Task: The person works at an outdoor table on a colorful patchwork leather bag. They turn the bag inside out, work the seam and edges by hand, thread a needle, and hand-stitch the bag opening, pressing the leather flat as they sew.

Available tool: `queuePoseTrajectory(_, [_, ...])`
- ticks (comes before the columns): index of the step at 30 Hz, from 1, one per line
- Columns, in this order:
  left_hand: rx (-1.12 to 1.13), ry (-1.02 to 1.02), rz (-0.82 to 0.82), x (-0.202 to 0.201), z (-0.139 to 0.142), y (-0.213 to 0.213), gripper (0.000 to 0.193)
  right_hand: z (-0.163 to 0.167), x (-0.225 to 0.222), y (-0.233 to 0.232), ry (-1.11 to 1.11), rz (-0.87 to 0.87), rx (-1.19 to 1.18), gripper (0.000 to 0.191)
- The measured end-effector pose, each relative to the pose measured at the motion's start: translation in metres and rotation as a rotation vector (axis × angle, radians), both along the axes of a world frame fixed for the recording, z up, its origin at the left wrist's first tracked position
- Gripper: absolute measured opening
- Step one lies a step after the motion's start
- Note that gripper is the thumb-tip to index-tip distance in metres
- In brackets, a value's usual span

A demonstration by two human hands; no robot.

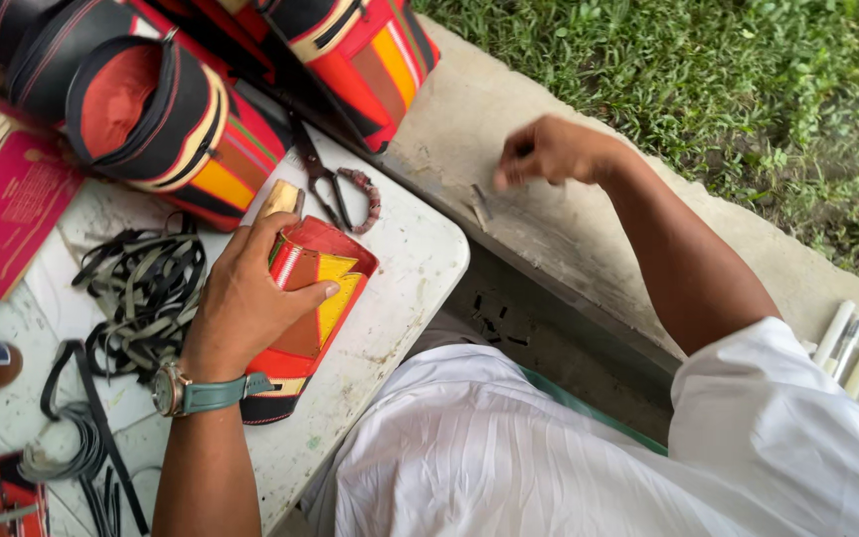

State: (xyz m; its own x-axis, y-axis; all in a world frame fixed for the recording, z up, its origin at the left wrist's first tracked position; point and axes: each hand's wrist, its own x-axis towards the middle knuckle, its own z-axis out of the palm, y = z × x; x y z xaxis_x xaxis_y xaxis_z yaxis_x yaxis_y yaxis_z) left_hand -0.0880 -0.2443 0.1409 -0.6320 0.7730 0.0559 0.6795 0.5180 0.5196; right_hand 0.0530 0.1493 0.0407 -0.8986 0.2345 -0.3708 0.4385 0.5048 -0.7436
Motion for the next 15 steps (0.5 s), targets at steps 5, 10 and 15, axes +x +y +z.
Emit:
queuePoseTrajectory(5, [0.076, 0.004, -0.025, 0.008, 0.001, -0.009, 0.074, -0.007, -0.018, -0.051, 0.043, 0.160, 0.391, 0.045])
queuePoseTrajectory(10, [0.058, 0.055, -0.011, 0.015, 0.002, -0.014, 0.074, -0.030, -0.083, -0.053, 0.120, -0.109, 0.423, 0.049])
queuePoseTrajectory(15, [0.043, -0.006, 0.055, 0.012, 0.004, -0.030, 0.076, -0.022, -0.101, -0.025, 0.282, 0.054, 0.259, 0.058])
